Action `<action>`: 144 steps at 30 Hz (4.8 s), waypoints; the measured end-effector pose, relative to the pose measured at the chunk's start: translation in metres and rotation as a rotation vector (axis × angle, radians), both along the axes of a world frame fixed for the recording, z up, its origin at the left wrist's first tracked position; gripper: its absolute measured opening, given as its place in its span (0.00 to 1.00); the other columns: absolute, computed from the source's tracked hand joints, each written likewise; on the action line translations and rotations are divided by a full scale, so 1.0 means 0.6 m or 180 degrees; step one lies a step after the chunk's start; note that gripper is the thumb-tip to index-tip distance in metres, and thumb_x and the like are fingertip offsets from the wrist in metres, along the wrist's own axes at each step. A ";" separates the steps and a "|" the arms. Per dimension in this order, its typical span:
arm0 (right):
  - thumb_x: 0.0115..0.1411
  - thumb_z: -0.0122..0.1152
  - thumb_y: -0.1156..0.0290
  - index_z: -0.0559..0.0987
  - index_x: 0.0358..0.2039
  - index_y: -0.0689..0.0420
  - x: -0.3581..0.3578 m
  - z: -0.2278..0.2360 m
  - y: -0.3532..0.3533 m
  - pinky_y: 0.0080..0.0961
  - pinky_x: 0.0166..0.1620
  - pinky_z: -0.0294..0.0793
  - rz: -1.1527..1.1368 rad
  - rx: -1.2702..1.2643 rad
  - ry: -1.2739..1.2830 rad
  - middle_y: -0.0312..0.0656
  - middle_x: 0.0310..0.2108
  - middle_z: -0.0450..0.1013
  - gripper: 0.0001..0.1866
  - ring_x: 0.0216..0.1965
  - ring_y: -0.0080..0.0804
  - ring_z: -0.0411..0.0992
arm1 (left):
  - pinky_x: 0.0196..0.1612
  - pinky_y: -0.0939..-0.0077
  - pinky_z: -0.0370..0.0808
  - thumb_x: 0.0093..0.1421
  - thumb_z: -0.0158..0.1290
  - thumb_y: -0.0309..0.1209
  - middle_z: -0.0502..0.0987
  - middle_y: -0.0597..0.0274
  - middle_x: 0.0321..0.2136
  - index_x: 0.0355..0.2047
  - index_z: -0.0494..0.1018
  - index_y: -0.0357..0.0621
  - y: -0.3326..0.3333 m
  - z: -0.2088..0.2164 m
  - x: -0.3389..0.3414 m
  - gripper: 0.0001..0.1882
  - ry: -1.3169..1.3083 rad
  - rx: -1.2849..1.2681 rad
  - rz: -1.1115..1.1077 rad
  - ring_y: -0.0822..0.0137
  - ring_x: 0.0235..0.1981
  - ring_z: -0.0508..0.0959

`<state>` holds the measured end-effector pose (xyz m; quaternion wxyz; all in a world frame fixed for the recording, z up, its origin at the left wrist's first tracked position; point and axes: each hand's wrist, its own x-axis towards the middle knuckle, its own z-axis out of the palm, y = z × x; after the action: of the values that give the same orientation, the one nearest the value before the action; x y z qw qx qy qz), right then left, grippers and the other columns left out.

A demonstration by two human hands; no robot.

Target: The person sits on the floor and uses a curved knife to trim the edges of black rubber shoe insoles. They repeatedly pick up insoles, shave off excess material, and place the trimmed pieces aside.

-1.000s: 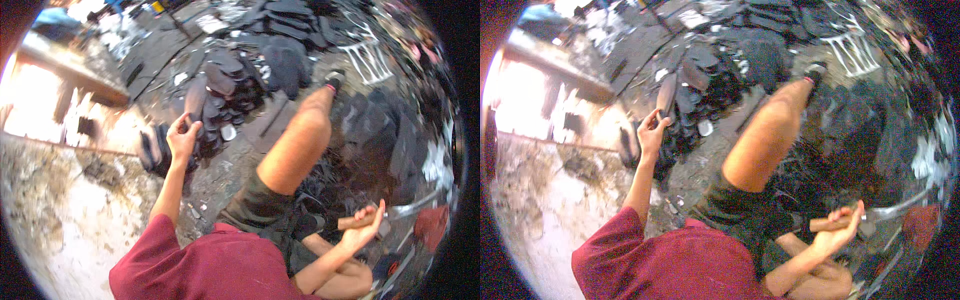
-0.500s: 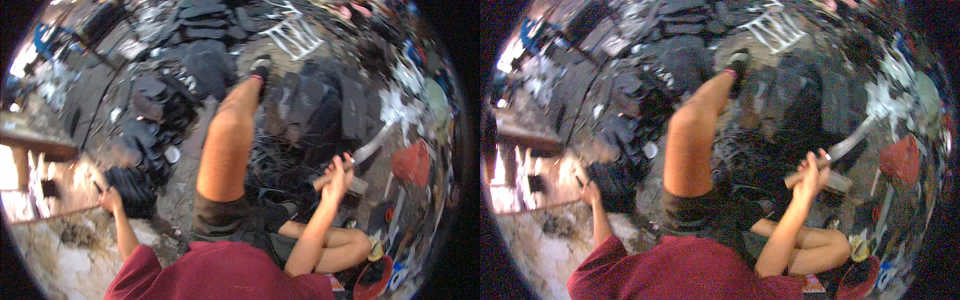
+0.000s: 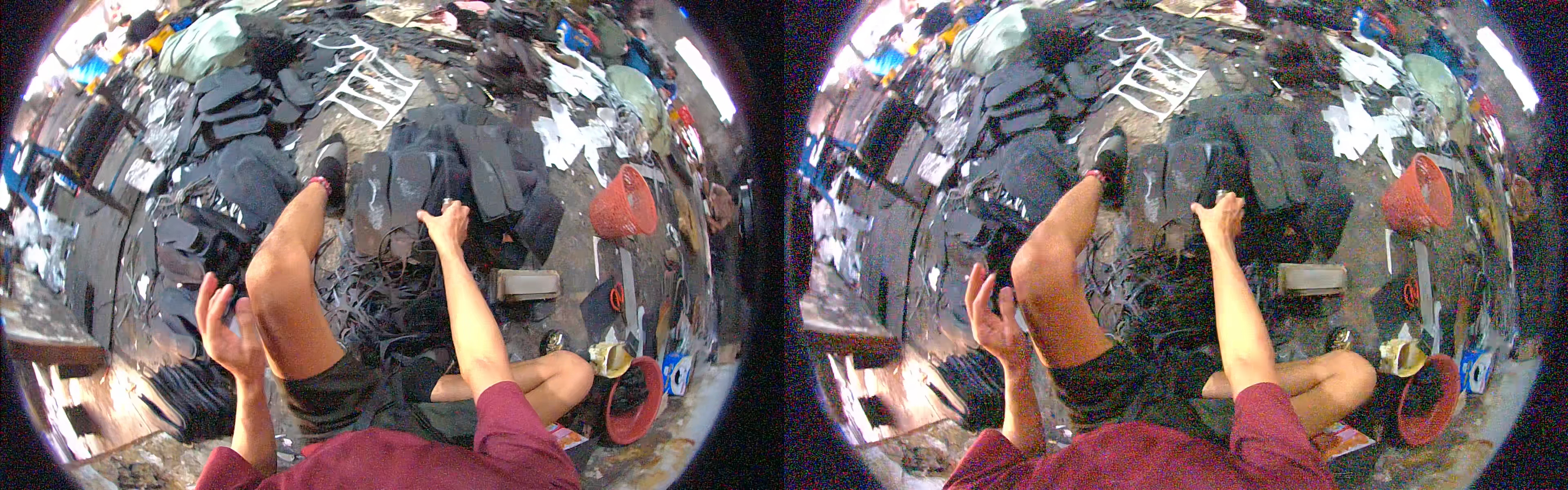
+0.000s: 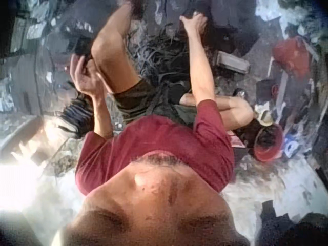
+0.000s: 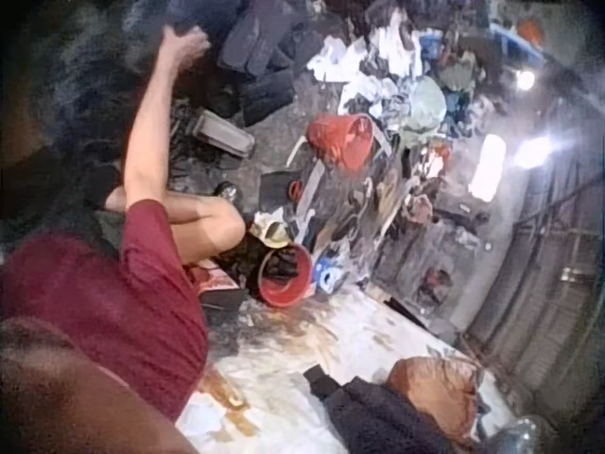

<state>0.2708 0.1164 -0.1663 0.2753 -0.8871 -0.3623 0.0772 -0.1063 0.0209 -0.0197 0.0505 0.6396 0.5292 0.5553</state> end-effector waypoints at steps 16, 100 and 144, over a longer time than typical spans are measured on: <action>0.47 0.65 0.84 0.68 0.33 0.51 0.086 0.205 -0.331 0.23 0.41 0.67 0.0387 0.2519 0.2251 0.30 0.32 0.64 0.18 0.35 0.21 0.64 | 0.70 0.44 0.50 0.41 0.75 0.41 0.44 0.38 0.71 0.70 0.51 0.42 0.010 0.201 0.298 0.61 0.0860 0.0663 -0.1677 0.34 0.71 0.45; 0.69 0.56 0.62 0.64 0.65 0.57 -0.216 0.100 -0.176 0.22 0.45 0.72 0.1229 0.1340 0.3213 0.39 0.46 0.75 0.28 0.39 0.25 0.71 | 0.56 0.66 0.72 0.46 0.72 0.32 0.75 0.56 0.47 0.59 0.64 0.37 -0.086 0.021 0.145 0.42 -0.2585 -0.3733 -0.1594 0.63 0.50 0.75; 0.63 0.58 0.69 0.79 0.54 0.48 -0.112 0.349 -0.216 0.39 0.28 0.73 0.4052 -0.0280 0.1090 0.45 0.28 0.77 0.18 0.26 0.45 0.76 | 0.43 0.77 0.77 0.56 0.69 0.32 0.83 0.65 0.38 0.46 0.80 0.40 -0.024 0.084 0.073 0.19 -0.1976 -0.4751 -0.2568 0.75 0.37 0.80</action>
<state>0.2038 -0.0134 0.0433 0.1932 -0.4853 -0.7636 0.3796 -0.0626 0.0062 0.0306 0.7839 0.3988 0.4499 0.1552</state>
